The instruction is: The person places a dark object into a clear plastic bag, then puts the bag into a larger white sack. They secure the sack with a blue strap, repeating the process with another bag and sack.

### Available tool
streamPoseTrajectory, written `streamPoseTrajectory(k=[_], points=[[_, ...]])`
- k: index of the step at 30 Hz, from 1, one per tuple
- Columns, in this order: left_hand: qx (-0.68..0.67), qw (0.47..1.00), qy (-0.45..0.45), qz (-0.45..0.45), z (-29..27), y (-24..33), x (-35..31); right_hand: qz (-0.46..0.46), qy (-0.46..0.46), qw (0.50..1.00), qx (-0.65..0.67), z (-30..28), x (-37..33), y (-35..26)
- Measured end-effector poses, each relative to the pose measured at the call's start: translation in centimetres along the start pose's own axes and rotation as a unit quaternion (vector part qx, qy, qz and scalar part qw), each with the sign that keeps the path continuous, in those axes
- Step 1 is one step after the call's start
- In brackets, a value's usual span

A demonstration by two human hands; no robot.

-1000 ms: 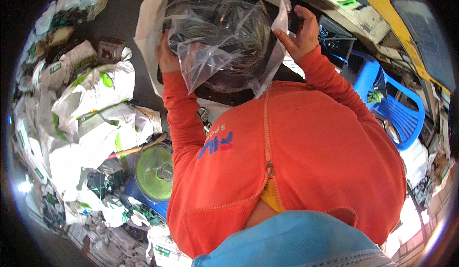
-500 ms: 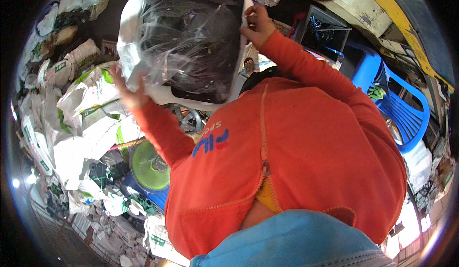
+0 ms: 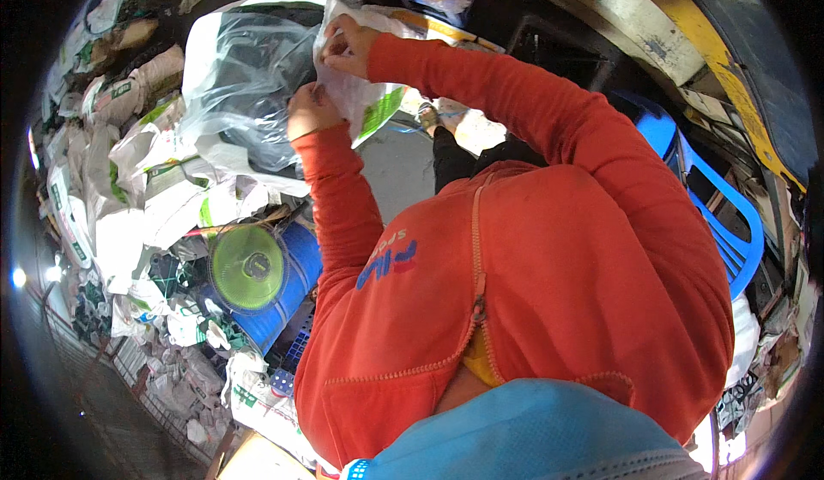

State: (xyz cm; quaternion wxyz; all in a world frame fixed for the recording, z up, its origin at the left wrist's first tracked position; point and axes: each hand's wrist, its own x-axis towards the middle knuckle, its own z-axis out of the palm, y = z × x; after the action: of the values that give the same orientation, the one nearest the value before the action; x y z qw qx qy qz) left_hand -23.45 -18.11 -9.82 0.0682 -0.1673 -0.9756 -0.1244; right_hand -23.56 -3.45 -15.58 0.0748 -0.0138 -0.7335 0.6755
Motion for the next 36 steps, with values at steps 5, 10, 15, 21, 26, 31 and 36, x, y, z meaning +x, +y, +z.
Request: streamPoseTrajectory(k=[5, 10, 15, 21, 26, 31, 36], points=[[0.023, 0.997, 0.069, 0.021, 0.8, 0.4, -1.0, 0.178, 0.073, 0.954, -0.230, -15.1, -8.4, 10.4], [0.057, 0.995, 0.066, -0.055, 1.3, 1.1, -1.2, 0.257, 0.196, 0.660, -0.679, -32.5, -15.7, 21.5], [0.016, 0.998, -0.005, -0.057, 0.6, 0.9, -0.8, 0.332, 0.106, 0.719, -0.601, -42.0, -15.5, 28.0], [0.017, 0.998, 0.043, -0.045, 0.2, 1.8, -0.9, 0.322, 0.216, 0.864, -0.321, -41.8, -16.3, 29.8], [-0.063, 0.998, -0.009, -0.008, 0.2, 3.1, -0.1, 0.014, 0.218, 0.859, -0.463, -24.9, -17.6, 17.9], [-0.038, 0.991, -0.118, -0.051, -0.4, 3.3, 0.9, 0.156, -0.022, 0.987, 0.043, -7.4, -11.4, 4.7], [-0.029, 0.994, -0.095, 0.051, -0.4, 2.7, 1.5, 0.120, -0.010, 0.990, -0.067, -3.3, -7.1, 0.3]])
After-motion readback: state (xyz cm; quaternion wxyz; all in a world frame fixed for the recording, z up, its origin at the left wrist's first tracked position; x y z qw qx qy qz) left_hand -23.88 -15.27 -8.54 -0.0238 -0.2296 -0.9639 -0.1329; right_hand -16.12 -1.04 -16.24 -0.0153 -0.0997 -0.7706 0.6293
